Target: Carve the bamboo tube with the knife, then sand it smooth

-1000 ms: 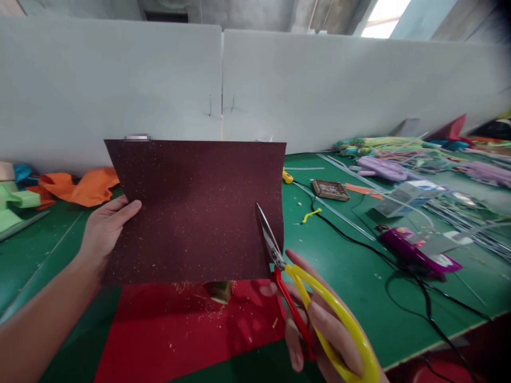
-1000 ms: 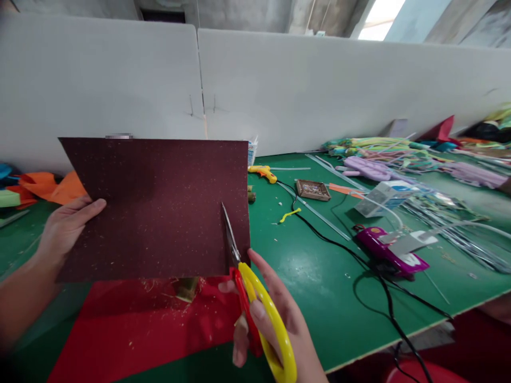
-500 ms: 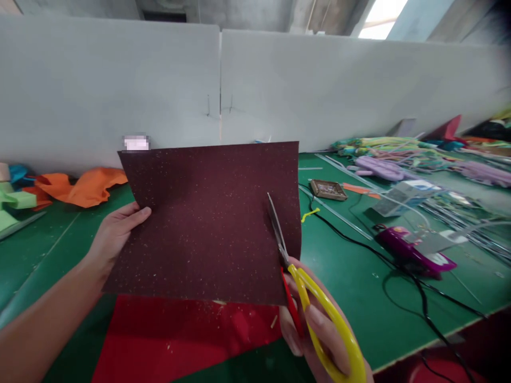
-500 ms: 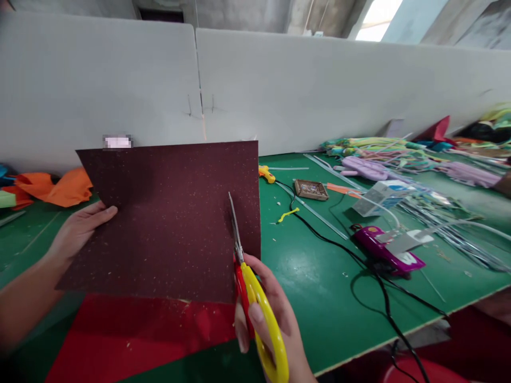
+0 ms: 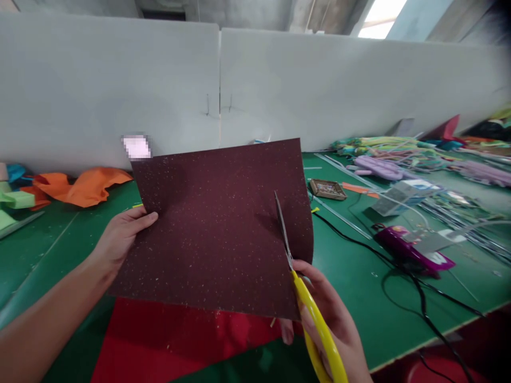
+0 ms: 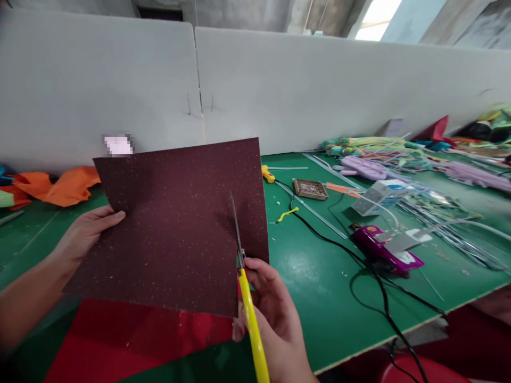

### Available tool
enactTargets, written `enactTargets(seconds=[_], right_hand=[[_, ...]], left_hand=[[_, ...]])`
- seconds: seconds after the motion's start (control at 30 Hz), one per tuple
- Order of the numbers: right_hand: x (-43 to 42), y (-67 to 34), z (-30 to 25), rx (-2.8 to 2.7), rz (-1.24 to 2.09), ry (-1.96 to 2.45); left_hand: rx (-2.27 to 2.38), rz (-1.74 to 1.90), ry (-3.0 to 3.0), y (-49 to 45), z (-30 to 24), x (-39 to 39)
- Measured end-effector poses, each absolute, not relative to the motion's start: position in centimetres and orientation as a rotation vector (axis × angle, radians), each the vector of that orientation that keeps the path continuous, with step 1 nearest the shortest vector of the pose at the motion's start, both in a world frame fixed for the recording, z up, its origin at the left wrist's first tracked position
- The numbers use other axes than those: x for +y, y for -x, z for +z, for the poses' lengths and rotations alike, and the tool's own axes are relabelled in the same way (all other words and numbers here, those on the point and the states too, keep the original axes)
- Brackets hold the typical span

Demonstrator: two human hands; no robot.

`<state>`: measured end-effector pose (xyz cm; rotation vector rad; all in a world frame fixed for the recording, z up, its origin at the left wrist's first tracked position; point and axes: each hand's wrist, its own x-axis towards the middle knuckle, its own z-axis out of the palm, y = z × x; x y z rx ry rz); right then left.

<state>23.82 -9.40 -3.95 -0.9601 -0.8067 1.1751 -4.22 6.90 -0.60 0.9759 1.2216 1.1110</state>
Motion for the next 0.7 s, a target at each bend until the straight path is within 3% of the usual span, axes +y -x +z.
enactTargets(seconds=[0.7], right_hand=[[-8.7, -23.9, -4.6, -0.744, 1.253, 0.953]], left_hand=[[1.233, 1.157, -0.996, 3.8, -0.6, 6.7]])
